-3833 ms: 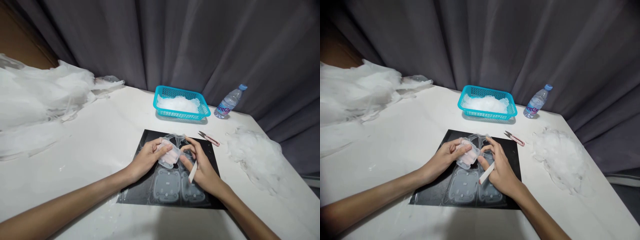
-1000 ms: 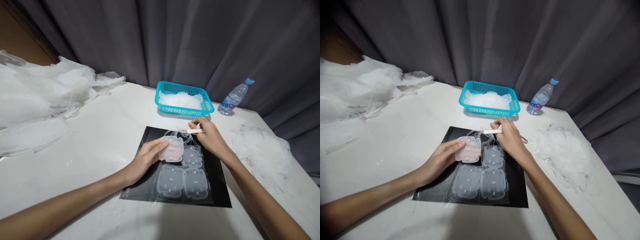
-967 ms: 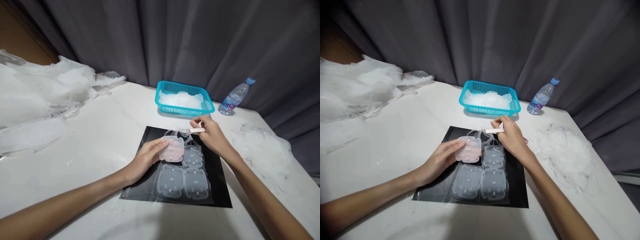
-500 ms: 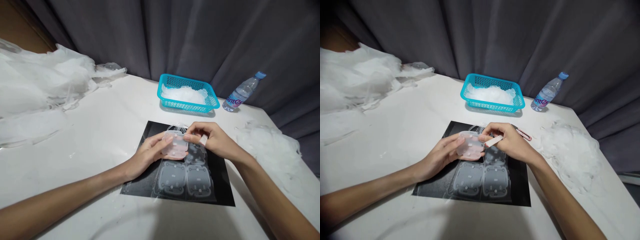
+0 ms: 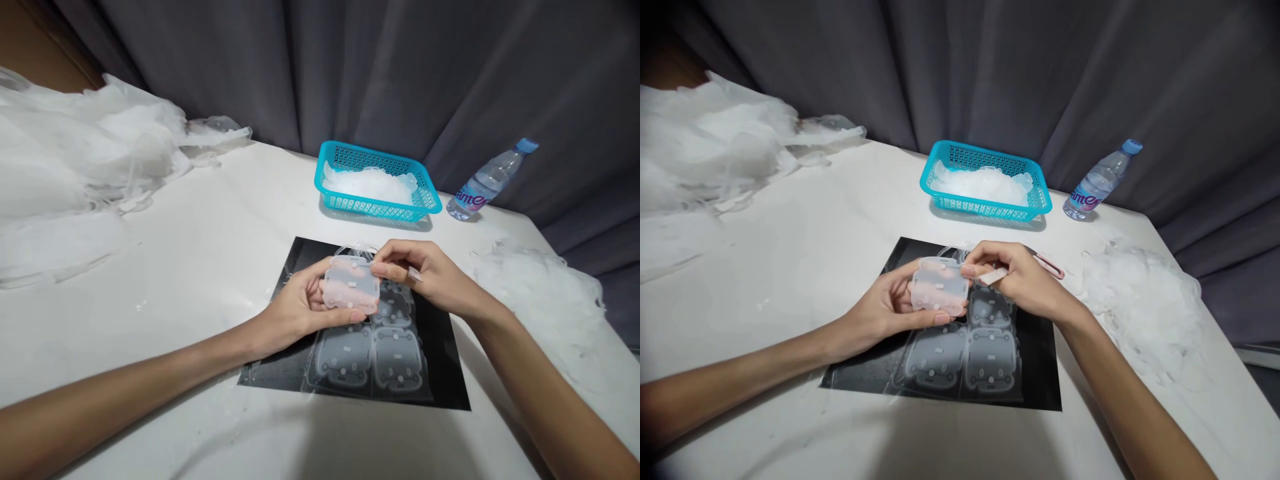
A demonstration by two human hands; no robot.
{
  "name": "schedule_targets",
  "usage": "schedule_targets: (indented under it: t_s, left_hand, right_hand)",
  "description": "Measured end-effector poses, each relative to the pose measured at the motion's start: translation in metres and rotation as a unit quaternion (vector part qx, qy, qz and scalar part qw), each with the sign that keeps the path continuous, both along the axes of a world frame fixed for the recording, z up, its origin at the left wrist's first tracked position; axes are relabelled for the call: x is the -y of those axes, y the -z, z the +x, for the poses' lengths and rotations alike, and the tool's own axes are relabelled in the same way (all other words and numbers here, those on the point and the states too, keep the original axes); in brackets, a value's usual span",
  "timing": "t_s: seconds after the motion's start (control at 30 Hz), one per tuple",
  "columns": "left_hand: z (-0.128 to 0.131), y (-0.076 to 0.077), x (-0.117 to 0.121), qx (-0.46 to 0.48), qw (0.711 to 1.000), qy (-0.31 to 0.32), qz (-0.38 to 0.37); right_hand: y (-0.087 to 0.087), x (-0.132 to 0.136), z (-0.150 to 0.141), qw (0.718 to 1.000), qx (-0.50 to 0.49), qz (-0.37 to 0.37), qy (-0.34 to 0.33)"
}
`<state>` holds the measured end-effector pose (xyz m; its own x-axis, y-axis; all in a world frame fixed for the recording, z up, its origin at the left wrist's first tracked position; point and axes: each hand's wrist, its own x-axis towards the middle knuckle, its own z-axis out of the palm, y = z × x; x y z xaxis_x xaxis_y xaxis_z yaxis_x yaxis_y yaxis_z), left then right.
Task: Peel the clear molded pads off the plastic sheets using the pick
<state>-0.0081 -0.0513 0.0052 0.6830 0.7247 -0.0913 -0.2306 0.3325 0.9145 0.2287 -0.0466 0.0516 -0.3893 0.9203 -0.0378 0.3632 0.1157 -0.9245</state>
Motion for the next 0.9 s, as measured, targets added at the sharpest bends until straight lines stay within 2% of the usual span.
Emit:
schedule_targets:
  t_s: [0.47, 0.57, 0.67, 0.77, 0.9]
  left_hand:
    - [-0.003, -0.002, 0.002, 0.006, 1.000, 0.003, 0.003]
    - [-0.003, 0.000, 0.000, 0.003, 1.000, -0.005, 0.013]
    - [-0.002, 0.001, -0.002, -0.021, 0.999, -0.035, 0.023]
    - [-0.001, 0.001, -0.003, -0.044, 0.996, -0.070, 0.025]
    - [-0.001, -0.001, -0.001, -0.076, 0.993, -0.086, 0.008]
  right_hand:
    - [0.000, -0.001, -0.002, 1.000, -0.014, -0.006, 0.004]
    - [0.001, 0.002, -0.004, 1.000, -0.004, 0.011, 0.026]
    - [0.003, 0.014, -0.008, 0.996, 0.035, 0.036, 0.073]
    - [0.007, 0.032, -0.014, 0.992, 0.066, 0.028, 0.101]
    - [0.017, 0.050, -0.020, 0.989, 0.046, 0.046, 0.136]
